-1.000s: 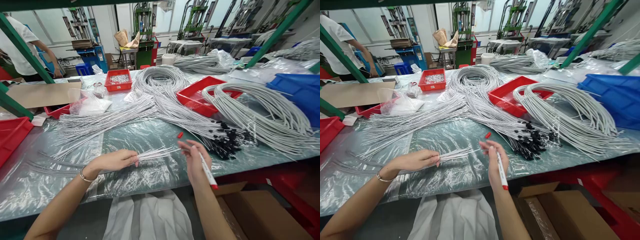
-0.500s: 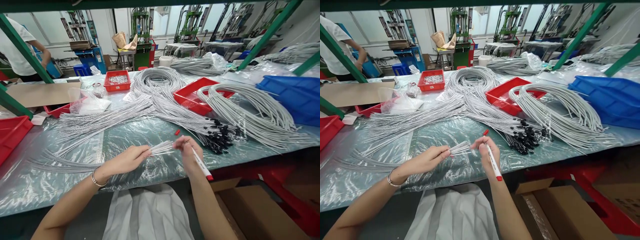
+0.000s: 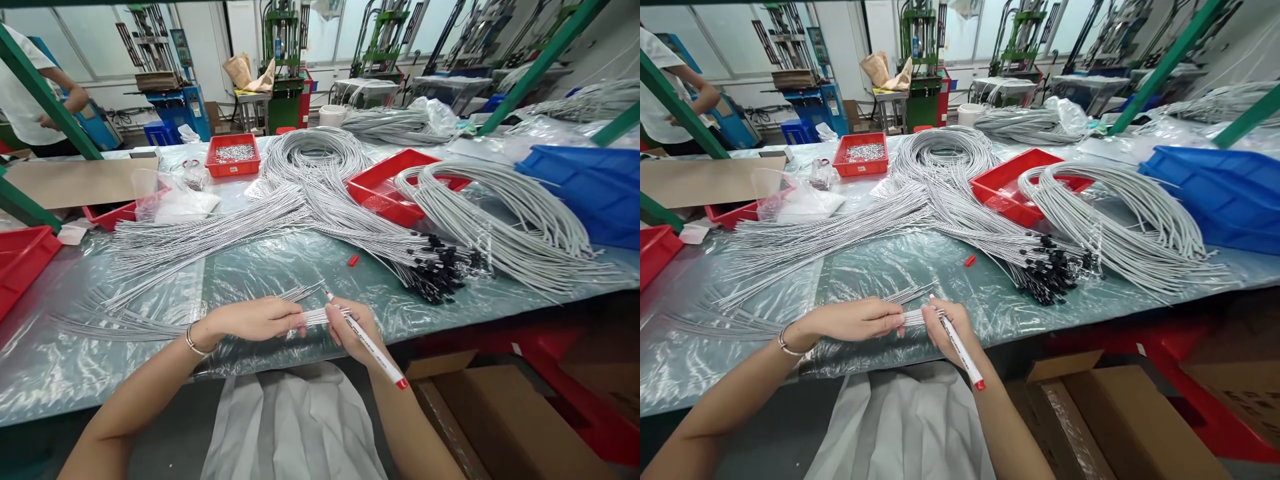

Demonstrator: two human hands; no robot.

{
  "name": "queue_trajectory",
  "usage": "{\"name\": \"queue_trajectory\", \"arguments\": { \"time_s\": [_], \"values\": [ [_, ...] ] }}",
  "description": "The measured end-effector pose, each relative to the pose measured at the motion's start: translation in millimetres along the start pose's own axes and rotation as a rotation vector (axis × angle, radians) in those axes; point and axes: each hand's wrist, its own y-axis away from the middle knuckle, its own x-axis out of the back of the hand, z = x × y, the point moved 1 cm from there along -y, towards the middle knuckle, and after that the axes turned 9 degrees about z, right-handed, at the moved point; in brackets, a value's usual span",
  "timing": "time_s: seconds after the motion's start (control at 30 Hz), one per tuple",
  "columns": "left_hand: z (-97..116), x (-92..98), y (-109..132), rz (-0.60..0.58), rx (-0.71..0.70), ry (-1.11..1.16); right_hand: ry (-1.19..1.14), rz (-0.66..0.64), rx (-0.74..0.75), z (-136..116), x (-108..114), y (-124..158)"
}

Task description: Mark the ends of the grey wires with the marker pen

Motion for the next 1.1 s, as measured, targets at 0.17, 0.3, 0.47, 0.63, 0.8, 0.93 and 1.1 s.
{"name": "queue_trajectory", "arguments": {
  "time_s": [0.17, 0.3, 0.47, 0.63, 0.8, 0.93, 1.1],
  "values": [
    [10, -11.3, -6, 0.283, -0.042, -0.056, 0.015, 0.008, 0.039, 5, -3, 0],
    [13, -13.7, -9, 0.343, -0.173, -0.260, 0.000, -0.006, 0.058, 10, 0, -1],
    [12, -13.6, -11, 0.327, -0.210, -0.259, 0.020, -0.018, 0.067, 15, 1, -1],
    [14, -14.1, -10, 0.347, -0.152, -0.232, 0.000, -0.033, 0.056, 18, 3, -3],
    [15, -11.3, -11, 0.277, -0.162, -0.171, -0.026, -0.055, 0.075, 16, 4, -3],
    [15, -15.3, -11, 0.333, -0.149, -0.219, -0.018, -0.024, 0.072, 14, 3, -2],
    [16, -19.0, -10, 0.362, -0.126, -0.252, -0.019, -0.012, 0.064, 19, 0, -2]
  ]
}}
